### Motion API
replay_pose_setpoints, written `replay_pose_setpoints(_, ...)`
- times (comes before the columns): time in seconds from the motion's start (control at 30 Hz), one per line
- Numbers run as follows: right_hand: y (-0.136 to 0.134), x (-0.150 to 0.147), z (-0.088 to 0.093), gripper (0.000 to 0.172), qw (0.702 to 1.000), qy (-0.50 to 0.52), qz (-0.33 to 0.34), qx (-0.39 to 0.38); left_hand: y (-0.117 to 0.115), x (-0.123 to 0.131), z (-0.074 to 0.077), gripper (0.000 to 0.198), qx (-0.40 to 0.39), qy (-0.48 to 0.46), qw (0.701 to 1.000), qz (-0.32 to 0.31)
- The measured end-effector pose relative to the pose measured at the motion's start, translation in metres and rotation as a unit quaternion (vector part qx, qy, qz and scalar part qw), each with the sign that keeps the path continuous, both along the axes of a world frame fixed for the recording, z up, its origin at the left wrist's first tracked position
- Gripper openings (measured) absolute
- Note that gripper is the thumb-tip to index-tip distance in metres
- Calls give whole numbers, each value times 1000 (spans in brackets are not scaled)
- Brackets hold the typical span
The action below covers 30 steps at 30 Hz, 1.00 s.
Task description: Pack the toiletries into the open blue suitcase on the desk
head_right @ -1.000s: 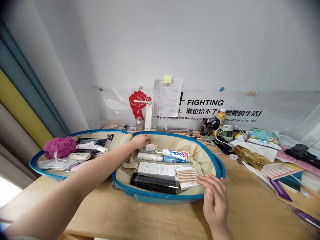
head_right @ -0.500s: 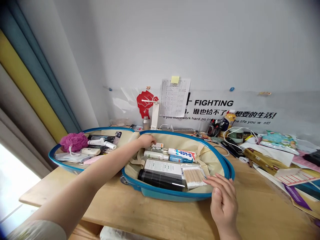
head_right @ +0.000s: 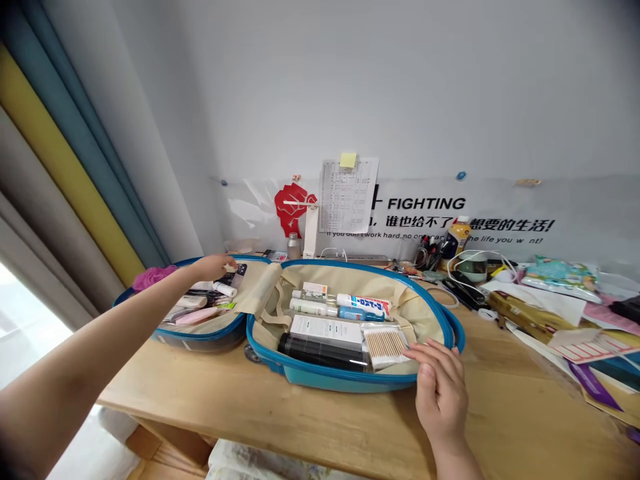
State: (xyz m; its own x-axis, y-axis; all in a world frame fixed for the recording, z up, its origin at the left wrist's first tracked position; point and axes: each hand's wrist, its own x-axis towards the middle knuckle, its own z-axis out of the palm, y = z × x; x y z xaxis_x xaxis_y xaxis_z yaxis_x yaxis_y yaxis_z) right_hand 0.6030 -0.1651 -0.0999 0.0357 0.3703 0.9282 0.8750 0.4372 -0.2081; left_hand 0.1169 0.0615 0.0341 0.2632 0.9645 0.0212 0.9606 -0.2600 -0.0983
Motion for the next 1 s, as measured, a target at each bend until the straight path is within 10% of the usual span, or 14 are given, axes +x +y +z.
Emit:
replay_pose_setpoints(0.27,-1,1,-2,35,999,24,-10,-19,-14,-65,-27,50,-31,67,996,49)
replay_pose_setpoints(0.77,-2,-1,0,36,1000,27,-5,-12,-18,-26,-36,33,-65,55,995,-60)
replay_pose_setpoints(1.0,-2,-3,1,33,1000,20,-1,-4,-21,-10,1,43,19,31,999,-17)
